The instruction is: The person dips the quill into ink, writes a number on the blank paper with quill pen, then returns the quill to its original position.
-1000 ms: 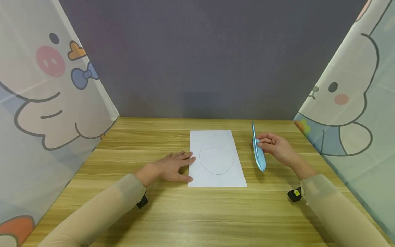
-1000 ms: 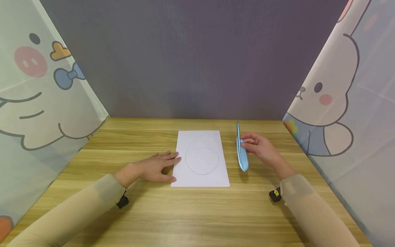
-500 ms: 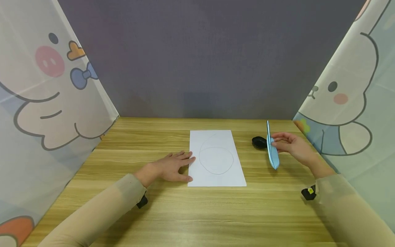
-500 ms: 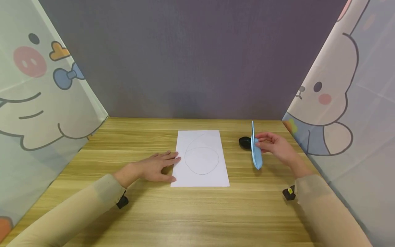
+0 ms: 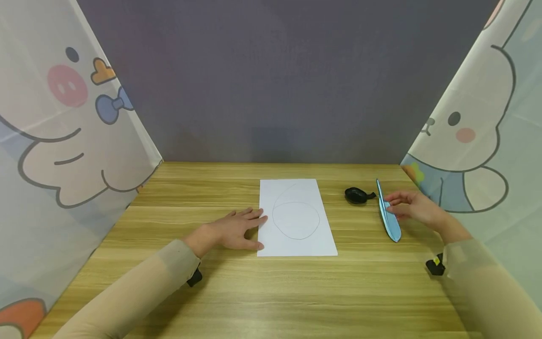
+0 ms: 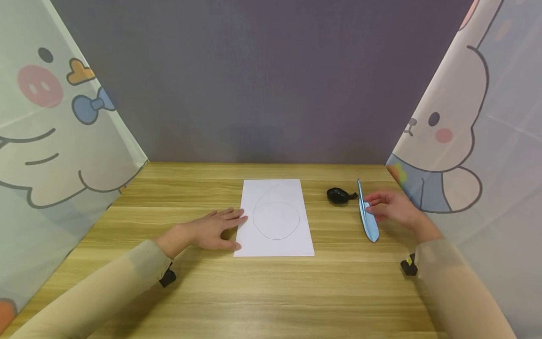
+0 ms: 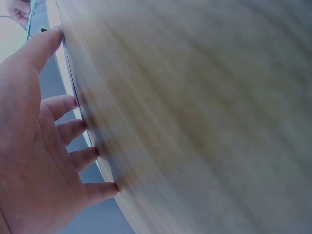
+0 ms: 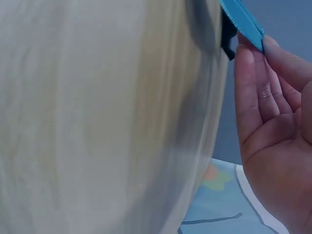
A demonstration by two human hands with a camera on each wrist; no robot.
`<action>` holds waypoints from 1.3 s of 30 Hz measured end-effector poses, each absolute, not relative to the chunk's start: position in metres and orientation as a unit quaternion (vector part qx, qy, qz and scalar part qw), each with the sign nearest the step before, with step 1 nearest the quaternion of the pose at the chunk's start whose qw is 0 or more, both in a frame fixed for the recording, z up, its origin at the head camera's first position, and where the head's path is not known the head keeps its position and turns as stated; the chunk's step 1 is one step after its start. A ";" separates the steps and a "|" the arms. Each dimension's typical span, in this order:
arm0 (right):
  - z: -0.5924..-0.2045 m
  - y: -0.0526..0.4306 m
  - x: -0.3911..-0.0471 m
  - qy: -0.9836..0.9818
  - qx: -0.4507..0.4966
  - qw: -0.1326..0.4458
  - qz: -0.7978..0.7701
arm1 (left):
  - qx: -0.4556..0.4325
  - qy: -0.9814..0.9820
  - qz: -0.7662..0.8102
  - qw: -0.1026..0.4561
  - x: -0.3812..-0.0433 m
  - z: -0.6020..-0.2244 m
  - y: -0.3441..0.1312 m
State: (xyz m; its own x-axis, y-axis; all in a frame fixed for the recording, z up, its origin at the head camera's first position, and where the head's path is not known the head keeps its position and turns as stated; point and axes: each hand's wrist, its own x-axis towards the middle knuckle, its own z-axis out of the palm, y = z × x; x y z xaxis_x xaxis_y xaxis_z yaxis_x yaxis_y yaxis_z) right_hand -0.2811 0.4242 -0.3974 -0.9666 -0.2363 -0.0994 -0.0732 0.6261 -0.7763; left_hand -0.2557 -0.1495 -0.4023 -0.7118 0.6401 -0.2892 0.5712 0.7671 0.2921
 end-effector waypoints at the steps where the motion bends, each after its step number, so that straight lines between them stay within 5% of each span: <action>1: -0.399 0.424 -0.281 0.897 -0.088 0.101 -0.422 | 0.329 0.921 0.092 0.190 -0.256 -0.402 -0.150; 21: -0.405 0.418 -0.288 0.904 -0.090 0.146 -0.392 | 0.332 0.920 0.092 0.186 -0.256 -0.404 -0.150; 39: -0.404 0.418 -0.287 0.922 -0.081 0.105 -0.365 | 0.328 0.922 0.090 0.185 -0.258 -0.402 -0.147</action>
State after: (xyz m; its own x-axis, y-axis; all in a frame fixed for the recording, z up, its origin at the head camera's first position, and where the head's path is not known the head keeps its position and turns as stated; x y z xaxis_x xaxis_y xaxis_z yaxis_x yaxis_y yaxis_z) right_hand -0.2873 0.4177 -0.4043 -0.9649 -0.2261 -0.1334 -0.0734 0.7202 -0.6899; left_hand -0.2580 -0.1468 -0.4016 -0.7171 0.6376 -0.2815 0.5711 0.7691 0.2870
